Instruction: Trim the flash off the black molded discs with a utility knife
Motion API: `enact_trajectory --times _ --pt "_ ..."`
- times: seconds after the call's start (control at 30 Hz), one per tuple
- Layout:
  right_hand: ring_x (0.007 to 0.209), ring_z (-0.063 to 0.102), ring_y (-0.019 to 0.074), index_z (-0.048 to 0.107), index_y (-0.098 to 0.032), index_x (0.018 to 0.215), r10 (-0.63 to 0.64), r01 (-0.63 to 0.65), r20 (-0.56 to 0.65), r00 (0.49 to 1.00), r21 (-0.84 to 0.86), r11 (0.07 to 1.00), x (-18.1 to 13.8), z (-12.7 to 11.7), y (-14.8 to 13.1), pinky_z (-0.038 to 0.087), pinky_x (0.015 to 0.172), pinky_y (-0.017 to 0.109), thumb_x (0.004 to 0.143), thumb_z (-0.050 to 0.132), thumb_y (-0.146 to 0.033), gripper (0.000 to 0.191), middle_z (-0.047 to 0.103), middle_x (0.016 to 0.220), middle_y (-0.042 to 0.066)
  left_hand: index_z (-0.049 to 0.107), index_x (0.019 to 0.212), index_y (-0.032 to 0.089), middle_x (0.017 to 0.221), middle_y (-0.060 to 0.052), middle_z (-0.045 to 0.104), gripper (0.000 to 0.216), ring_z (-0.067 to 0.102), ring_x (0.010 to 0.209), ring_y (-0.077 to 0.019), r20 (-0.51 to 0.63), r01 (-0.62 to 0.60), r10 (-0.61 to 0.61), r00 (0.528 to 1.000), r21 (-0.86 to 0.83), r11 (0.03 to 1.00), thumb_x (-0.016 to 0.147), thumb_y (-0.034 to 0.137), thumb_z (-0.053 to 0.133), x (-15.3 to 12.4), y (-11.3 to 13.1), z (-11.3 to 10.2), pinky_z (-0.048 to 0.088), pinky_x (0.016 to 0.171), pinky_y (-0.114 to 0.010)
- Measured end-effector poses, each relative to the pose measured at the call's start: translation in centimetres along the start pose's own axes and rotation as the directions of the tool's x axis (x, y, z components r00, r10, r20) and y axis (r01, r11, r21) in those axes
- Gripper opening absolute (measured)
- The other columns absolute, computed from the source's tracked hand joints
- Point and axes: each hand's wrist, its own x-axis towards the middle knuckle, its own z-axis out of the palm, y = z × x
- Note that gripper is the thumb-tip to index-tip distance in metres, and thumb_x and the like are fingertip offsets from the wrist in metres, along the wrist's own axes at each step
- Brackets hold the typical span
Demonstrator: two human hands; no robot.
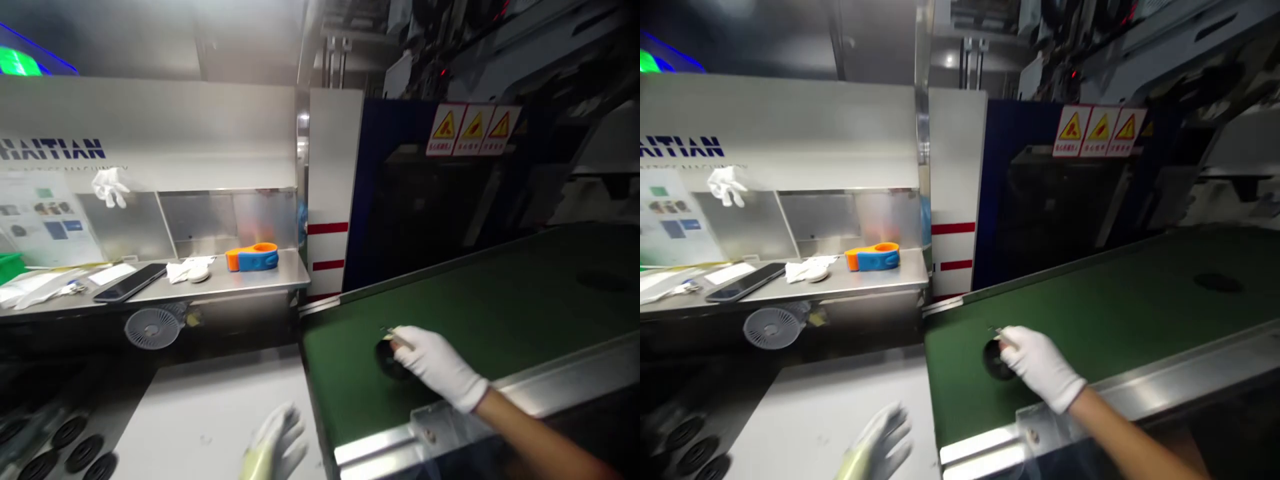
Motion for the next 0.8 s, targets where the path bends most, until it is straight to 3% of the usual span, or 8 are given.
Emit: enact_trajectory --times 0.1,0.23,0.33,0.43,0.5,0.63,0.7,0.8 --pt "0.07 0.058 0.0149 0.058 -0.021 0.071 -0.063 0.037 0.21 0.976 0.125 0.991 -4.1 7.5 -10.2 0.04 0.063 0.023 0.083 0.042 -0.024 0.021 0.063 0.075 0.002 0.054 0.12 0.015 0.127 -0.016 0.056 0.051 0.053 0.115 -0.0329 0.125 0.204 -0.174 0.977 -0.299 0.932 0.079 0.045 0.059 0.5 -1.6 -0.7 0.044 0.093 -0.05" --pt "0.08 0.062 0.0174 0.063 -0.023 0.089 -0.016 -0.032 0.314 0.949 0.147 0.989 -6.9 11.0 -16.8 0.041 0.069 0.026 0.083 0.047 -0.027 0.018 0.066 0.088 0.002 0.06 0.106 0.018 0.095 -0.011 0.069 0.036 0.063 0.094 -0.0284 0.233 0.387 -0.311 0.921 -0.48 0.787 0.083 0.046 0.054 0.2 -1.2 -2.6 0.049 0.083 -0.049" --pt "0.088 0.061 0.0177 0.058 -0.025 0.106 -0.034 -0.04 0.227 0.973 0.314 0.949 -8.0 11.2 -17.6 0.041 0.075 0.028 0.089 0.042 -0.04 0.027 0.065 0.098 0.002 0.061 0.105 0.024 0.099 -0.007 0.069 0.027 0.064 0.091 -0.0239 0.194 0.343 -0.285 0.939 -0.586 0.734 0.084 0.039 0.057 -0.5 0.4 -5.3 0.05 0.08 -0.044" --pt "0.071 0.057 0.0158 0.054 -0.022 0.08 0.011 -0.1 0.239 0.971 0.364 0.926 -9.1 12.0 -17.9 0.04 0.065 0.027 0.093 0.033 -0.041 0.032 0.061 0.077 0.001 0.059 0.113 0.028 0.111 -0.005 0.067 0.028 0.064 0.092 -0.0221 0.079 0.204 -0.198 0.977 -0.614 0.763 0.085 0.025 0.056 -1.4 1.8 -7.3 0.051 0.076 -0.04" --pt "0.062 0.052 0.0146 0.048 -0.021 0.069 0.015 -0.137 0.322 0.947 0.36 0.923 -9.8 13.1 -18.5 0.037 0.058 0.026 0.092 0.037 -0.04 0.031 0.056 0.066 -0.001 0.058 0.115 0.027 0.114 -0.006 0.066 0.033 0.064 0.095 -0.0221 0.031 0.144 -0.156 0.987 -0.601 0.786 0.084 0.016 0.055 -1.9 2.4 -7.7 0.051 0.078 -0.038" --pt "0.065 0.053 0.0137 0.054 -0.021 0.079 -0.011 -0.139 0.347 0.938 0.406 0.903 -10.4 15.0 -20.1 0.035 0.059 0.025 0.09 0.039 -0.035 0.024 0.06 0.071 -0.001 0.062 0.11 0.021 0.115 -0.009 0.064 0.026 0.055 0.114 -0.0298 0.113 0.176 -0.135 0.984 -0.641 0.747 0.085 0.02 0.055 -2.5 2.9 -7.3 0.048 0.09 -0.042" --pt "0.065 0.053 0.0132 0.056 -0.02 0.08 -0.022 -0.121 0.338 0.941 0.394 0.911 -10.4 15.2 -20.5 0.034 0.059 0.024 0.089 0.041 -0.032 0.021 0.062 0.073 -0.001 0.062 0.108 0.022 0.111 -0.009 0.065 0.025 0.057 0.11 -0.0306 0.116 0.179 -0.136 0.984 -0.624 0.761 0.083 0.026 0.059 -2.5 2.9 -7.5 0.049 0.087 -0.044" --pt "0.06 0.051 0.0119 0.054 -0.02 0.073 -0.026 -0.118 0.389 0.921 0.343 0.932 -10.4 15.0 -20.3 0.032 0.055 0.023 0.088 0.041 -0.027 0.02 0.06 0.066 -0.002 0.059 0.114 0.026 0.106 -0.008 0.066 0.036 0.062 0.099 -0.027 0.099 0.17 -0.138 0.985 -0.549 0.818 0.079 0.017 0.061 -2.4 2.8 -8.2 0.052 0.079 -0.041"
